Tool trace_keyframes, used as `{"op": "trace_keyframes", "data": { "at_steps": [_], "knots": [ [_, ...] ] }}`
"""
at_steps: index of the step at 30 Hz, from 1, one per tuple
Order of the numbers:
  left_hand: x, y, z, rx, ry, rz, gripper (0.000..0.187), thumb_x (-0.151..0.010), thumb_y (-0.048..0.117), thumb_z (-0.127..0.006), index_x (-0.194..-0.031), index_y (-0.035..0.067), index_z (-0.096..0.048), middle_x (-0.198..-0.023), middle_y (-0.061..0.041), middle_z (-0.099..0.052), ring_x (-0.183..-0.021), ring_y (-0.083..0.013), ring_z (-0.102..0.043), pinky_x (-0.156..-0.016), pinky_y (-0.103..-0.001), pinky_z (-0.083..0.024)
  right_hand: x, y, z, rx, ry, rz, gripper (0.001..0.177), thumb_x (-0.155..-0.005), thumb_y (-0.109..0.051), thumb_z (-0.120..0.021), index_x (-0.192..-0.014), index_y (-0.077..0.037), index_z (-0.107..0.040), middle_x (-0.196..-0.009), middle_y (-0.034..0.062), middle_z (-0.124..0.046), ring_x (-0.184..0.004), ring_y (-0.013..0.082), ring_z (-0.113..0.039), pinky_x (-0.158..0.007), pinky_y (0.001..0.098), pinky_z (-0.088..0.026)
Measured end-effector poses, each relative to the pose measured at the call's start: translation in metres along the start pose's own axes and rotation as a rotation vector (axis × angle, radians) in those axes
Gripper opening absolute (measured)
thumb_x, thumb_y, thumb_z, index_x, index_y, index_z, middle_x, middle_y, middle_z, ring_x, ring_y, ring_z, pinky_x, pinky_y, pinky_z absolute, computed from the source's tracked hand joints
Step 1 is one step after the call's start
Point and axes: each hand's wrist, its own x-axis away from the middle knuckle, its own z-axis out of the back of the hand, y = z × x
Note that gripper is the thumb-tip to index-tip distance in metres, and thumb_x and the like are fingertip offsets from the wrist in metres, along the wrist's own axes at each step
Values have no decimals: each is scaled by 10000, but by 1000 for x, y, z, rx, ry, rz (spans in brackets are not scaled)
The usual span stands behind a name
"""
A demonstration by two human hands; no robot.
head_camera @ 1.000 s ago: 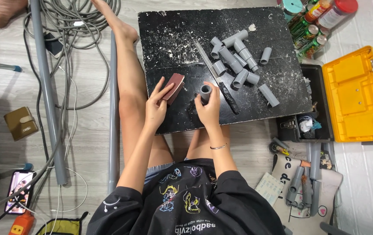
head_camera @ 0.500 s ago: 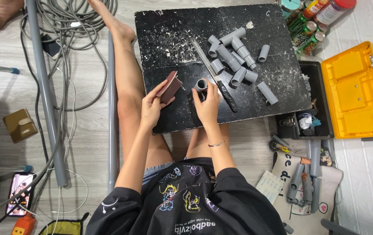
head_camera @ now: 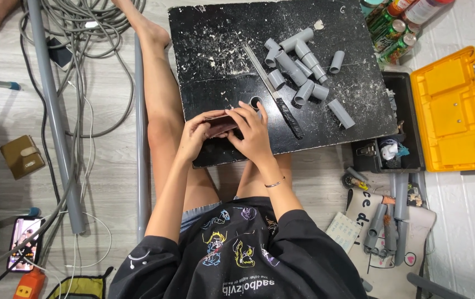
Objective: Sanding the edges of PVC pipe fittings using sandpaper to prepare them for assembly.
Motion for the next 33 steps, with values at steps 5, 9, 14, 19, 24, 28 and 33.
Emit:
{"op": "trace_keyframes", "data": {
  "at_steps": [5, 9, 14, 19, 24, 28, 33],
  "knots": [
    [-5, -4, 5, 105, -129, -84, 354, -931, 143, -658, -1242, -23, -628, -1210, -190, -655, -968, -209, -669, -693, -311, -593, 4, 0, 2, -81, 98, 31, 449, -762, -151, -719, -1209, -123, -703, -1071, 11, -650, -992, 167, -647, -1007, 360, -491],
    [-1, 7, 0, 206, -154, -133, 529, -848, 212, -773, -1296, 4, -583, -1381, -219, -556, -1285, -294, -520, -998, -409, -486, 3, 3, 1, -55, 132, 42, 485, -779, -164, -697, -1260, -107, -682, -1090, 31, -638, -998, 171, -628, -977, 370, -484],
    [0, 21, -8, 216, -10, -14, 584, -805, -33, -770, -1348, 36, -568, -1206, -91, -650, -1107, -150, -614, -962, -293, -528, -1, 1, 1, -190, 64, -12, 462, -843, -145, -686, -1299, -86, -648, -1089, 64, -633, -969, 216, -629, -926, 365, -494],
    [2, 14, -9, 132, 84, -3, 351, -878, 21, -734, -1220, 40, -658, -1090, -84, -703, -1002, -125, -649, -912, -274, -539, 1, -3, 7, -325, -23, -136, 435, -831, -218, -712, -1250, -110, -666, -1051, 40, -650, -913, 219, -668, -823, 348, -546],
    [-1, 9, -8, 87, 89, 19, 275, -874, 21, -741, -1140, 26, -675, -1000, -106, -728, -928, -124, -677, -844, -266, -569, 0, 1, 8, -561, -35, -277, 303, -869, -178, -747, -1164, -113, -716, -946, 63, -700, -856, 252, -695, -760, 360, -549],
    [-2, 8, -7, 133, 82, 85, 255, -884, 45, -733, -1129, 27, -665, -979, -145, -734, -823, -172, -720, -715, -294, -634, 2, 4, 8, -605, -31, -334, 174, -866, -121, -757, -1038, -144, -769, -873, 26, -740, -804, 210, -714, -732, 308, -555],
    [-2, 13, -6, 140, 52, 114, 288, -942, 59, -659, -1230, 45, -651, -998, -173, -730, -835, -202, -725, -723, -328, -645, 0, 3, 11, -603, -10, -371, 146, -867, -124, -766, -1008, -157, -783, -861, 20, -757, -789, 183, -726, -722, 292, -559]
  ]
}}
